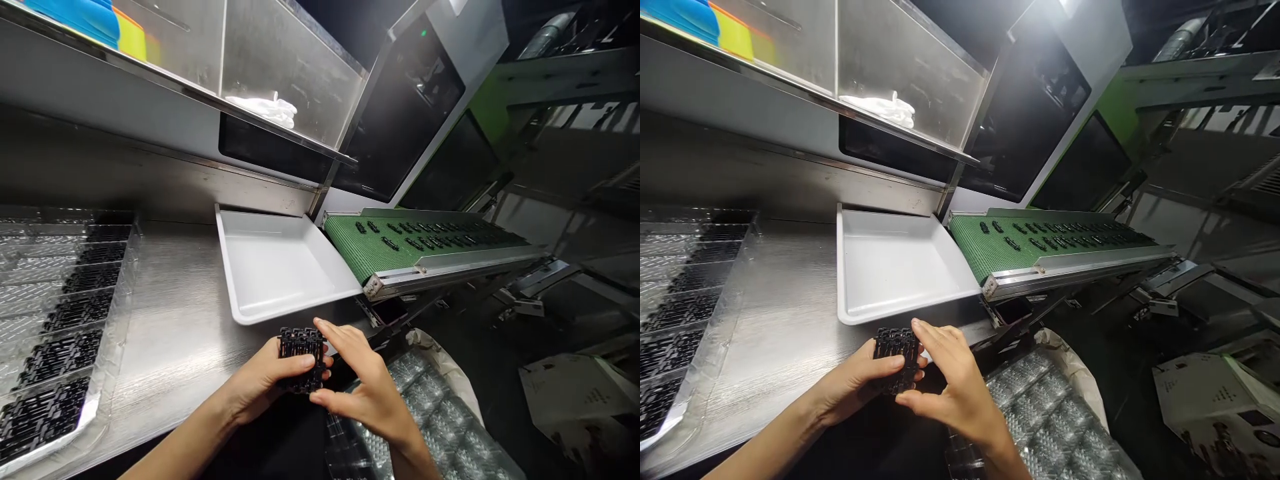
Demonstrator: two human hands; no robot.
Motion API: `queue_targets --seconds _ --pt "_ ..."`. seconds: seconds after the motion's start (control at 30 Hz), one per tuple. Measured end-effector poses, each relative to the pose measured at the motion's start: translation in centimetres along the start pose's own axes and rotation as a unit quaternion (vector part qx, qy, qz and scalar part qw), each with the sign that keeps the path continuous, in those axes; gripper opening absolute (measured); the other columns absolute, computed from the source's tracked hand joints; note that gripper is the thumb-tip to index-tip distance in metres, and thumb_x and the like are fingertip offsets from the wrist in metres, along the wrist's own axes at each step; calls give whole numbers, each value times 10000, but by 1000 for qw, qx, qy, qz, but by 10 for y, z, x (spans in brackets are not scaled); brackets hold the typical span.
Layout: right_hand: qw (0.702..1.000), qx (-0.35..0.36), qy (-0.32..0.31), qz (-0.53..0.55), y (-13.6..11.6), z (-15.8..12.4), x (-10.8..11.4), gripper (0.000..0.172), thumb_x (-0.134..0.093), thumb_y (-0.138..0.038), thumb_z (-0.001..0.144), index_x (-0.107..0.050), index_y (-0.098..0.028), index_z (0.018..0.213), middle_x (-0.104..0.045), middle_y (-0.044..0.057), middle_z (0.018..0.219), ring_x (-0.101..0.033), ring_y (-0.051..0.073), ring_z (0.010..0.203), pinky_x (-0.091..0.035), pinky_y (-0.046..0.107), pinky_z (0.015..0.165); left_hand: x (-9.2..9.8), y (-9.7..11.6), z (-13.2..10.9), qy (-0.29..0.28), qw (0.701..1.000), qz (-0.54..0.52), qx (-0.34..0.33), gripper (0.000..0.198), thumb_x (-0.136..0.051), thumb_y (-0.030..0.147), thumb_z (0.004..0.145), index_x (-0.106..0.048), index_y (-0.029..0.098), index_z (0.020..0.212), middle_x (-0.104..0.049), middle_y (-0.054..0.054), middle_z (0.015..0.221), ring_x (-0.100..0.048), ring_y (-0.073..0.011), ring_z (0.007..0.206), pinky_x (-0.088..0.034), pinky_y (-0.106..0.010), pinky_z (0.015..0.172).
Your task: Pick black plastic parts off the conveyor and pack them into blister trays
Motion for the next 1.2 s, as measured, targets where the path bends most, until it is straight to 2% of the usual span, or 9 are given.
queue_targets --seconds 0.2,0.37,0.47,0.53,0.7,0.83,0.97,1.1,1.2 --pt "974 -90 1 207 11 -2 -21 825 -752 -575 725 -416 -334 1440 -450 45 1475 -417 262 1336 -322 360 1112 4 3 -3 22 998 51 -38 355 -829 323 685 -728 152 979 -740 -76 934 -679 -221 866 -510 -328 831" --pt "833 -208 152 489 16 4 -56 302 -790 -415 763 -634 -292 991 -597 -18 925 -573 127 863 -469 194 792 5 15 -24 113 931 271 -218 283 -800 314 717 -726 202 966 -760 -59 983 -617 -313 1133 -286 -512 1125" --pt "773 -200 44 601 0 25 -82 368 -845 -437 667 -628 -240 889 -539 -11 832 -546 132 775 -469 202 709 10 22 -53 122 862 393 -296 316 -790 320 736 -711 267 1037 -766 -28 1032 -418 -308 1364 119 -546 1169" --pt "749 -182 -58 635 -14 43 -98 496 -864 -512 602 -646 -230 948 -575 16 889 -572 169 832 -477 241 752 18 25 -77 136 826 449 -311 374 -780 395 741 -689 306 1093 -692 -34 1235 -241 -320 1448 218 -581 1113" --pt "682 -100 -316 652 -57 82 -149 671 -840 -642 534 -686 -201 1017 -650 67 912 -615 251 923 -445 347 898 55 29 -139 253 725 560 -311 756 -728 648 662 -544 332 1324 -143 -62 1623 79 -418 1453 154 -697 1070" --pt "662 -98 -378 639 -87 99 -185 612 -834 -600 576 -671 -218 1026 -659 60 928 -617 238 891 -447 358 869 82 17 -179 365 718 500 -318 1056 -684 754 573 -353 301 1468 -180 -121 1613 8 -430 1457 85 -681 1108" --pt "752 -109 -299 577 -98 123 -214 561 -781 -615 640 -657 -219 1018 -653 58 968 -602 229 887 -466 331 804 94 -16 -211 453 764 288 -358 923 -529 728 758 -236 283 1512 -267 -120 1590 -236 -348 1445 -226 -534 1169" --pt "937 -38 -154 312 -87 175 -247 395 -741 -486 737 -643 -222 1014 -674 49 969 -609 217 879 -473 333 817 97 -52 -236 522 689 327 -382 425 -572 404 914 -525 308 1326 -618 -74 1331 -603 -237 1191 -498 -339 1011" --pt "979 5 -85 187 -71 233 -278 384 -725 -472 733 -640 -210 1000 -681 56 1008 -614 234 931 -467 360 876 96 -67 -248 469 612 441 -460 237 -599 282 901 -658 280 1130 -760 -30 919 -716 -176 833 -588 -236 777"
Point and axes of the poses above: each hand's wrist, its own z-axis towards the middle knuckle, its own x-axis out of the back of the hand, y = z × x, the point moved 3 cm from there along z, towards the middle knuckle
